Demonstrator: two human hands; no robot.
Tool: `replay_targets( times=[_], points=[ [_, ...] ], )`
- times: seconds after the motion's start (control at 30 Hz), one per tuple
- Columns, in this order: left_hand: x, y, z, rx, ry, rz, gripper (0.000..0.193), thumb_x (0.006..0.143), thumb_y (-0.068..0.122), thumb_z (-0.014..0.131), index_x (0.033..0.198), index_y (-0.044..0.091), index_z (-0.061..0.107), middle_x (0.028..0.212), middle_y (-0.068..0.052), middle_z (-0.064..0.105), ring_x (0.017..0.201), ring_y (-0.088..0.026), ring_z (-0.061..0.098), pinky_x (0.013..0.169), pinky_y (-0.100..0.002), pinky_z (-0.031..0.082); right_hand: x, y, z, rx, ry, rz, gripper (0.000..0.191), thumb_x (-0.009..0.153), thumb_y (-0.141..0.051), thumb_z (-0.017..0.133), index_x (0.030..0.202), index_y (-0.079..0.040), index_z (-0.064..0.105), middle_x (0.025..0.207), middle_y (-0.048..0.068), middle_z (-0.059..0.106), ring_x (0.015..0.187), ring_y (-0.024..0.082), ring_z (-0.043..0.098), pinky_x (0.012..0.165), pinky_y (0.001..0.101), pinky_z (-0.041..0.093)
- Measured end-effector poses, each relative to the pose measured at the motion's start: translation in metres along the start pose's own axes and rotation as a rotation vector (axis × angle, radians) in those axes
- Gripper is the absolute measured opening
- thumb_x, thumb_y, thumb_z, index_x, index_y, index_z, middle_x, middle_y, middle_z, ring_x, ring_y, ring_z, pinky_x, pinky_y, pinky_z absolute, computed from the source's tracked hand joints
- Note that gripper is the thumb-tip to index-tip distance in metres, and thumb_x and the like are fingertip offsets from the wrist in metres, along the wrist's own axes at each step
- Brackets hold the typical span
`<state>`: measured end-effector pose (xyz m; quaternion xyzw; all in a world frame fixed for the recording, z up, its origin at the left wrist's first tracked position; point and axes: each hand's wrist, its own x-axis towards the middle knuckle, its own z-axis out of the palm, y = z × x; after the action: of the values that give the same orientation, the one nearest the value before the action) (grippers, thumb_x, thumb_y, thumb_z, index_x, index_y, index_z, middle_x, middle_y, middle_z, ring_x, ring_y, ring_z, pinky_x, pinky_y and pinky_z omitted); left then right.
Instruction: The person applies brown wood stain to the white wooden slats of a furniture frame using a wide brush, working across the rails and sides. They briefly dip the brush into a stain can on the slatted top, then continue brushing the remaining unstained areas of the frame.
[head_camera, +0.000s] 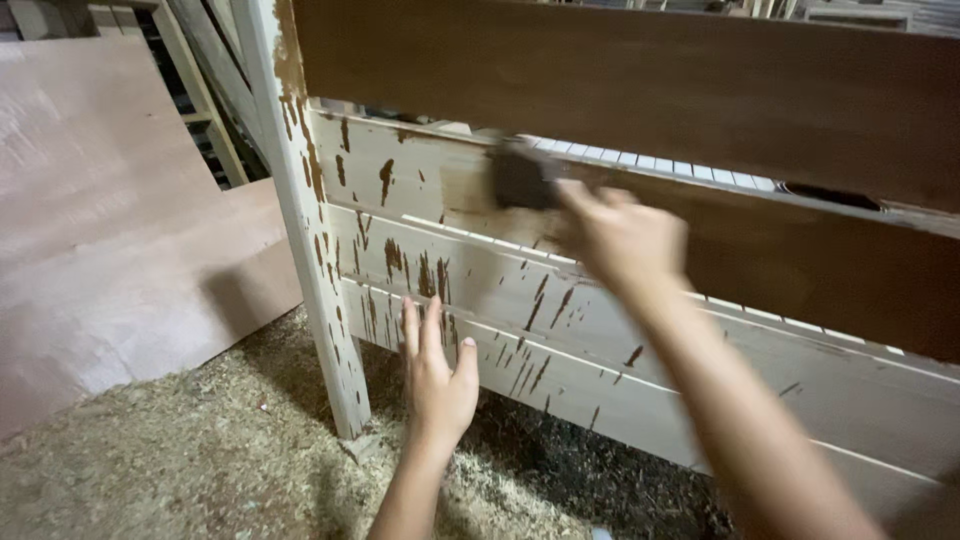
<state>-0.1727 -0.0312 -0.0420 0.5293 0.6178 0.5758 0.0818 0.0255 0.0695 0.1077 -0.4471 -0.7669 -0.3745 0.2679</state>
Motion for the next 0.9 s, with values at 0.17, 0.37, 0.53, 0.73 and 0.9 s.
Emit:
replay_targets(
  times=[0.17,0.37,0.53,0.73,0.9],
  points=[
    [-0.002,-0.004,0.002,-0.05,0.014,-0.031,0.068,0.09,0.021,0.062,0.153,0.013,0.038,0.17,-0.017,0.01,0.155,-0.04,0.014,0.121,-0.051,0.021,0.066,-0.073,0.041,0.091,-0.027,-0.041,0.046,0.09,-0.016,0.061,0.135,-0.027,0.062,0.083,0.013,0.069,0.061,0.027,0.071,0.048,0.0399,0.056],
    [-0.007,-0.025,0.025,-0.017,-0.031,-0.133,0.073,0.09,0.021,0.062,0.157,0.018,0.035,0.17,-0.014,0.008,0.154,-0.037,0.016,0.12,-0.051,0.023,-0.022,0.018,-0.025,0.053,-0.056,0.09,0.06,0.085,-0.012,0.063,0.138,-0.042,0.062,0.086,0.006,0.069,0.067,0.026,0.069,0.046,0.0407,0.055],
    [-0.034,-0.031,0.043,0.033,-0.058,-0.218,0.072,0.091,0.02,0.064,0.155,0.016,0.032,0.171,-0.012,0.005,0.157,-0.035,0.013,0.123,-0.05,0.021,-0.074,0.06,-0.081,-0.147,-0.336,0.417,0.032,0.103,-0.047,0.057,0.134,-0.045,0.065,0.068,0.003,0.068,0.053,0.021,0.066,0.042,0.0356,0.05],
    [-0.023,0.011,0.05,0.07,-0.074,-0.226,0.074,0.096,0.022,0.062,0.158,0.014,0.024,0.171,-0.01,-0.007,0.157,-0.032,0.007,0.124,-0.05,0.016,-0.012,0.027,-0.075,-0.043,0.083,-0.056,0.035,0.097,-0.036,0.065,0.131,-0.029,0.073,0.062,0.004,0.062,0.048,0.018,0.063,0.037,0.036,0.045],
    [-0.002,0.049,0.018,0.133,0.001,-0.238,0.075,0.092,0.025,0.06,0.159,0.019,0.027,0.172,-0.005,-0.006,0.155,-0.027,0.009,0.126,-0.046,0.022,-0.02,0.051,-0.086,-0.052,-0.207,-0.03,0.036,0.104,-0.04,0.053,0.135,-0.031,0.068,0.066,0.01,0.066,0.049,0.02,0.066,0.037,0.0355,0.047]
  ],
)
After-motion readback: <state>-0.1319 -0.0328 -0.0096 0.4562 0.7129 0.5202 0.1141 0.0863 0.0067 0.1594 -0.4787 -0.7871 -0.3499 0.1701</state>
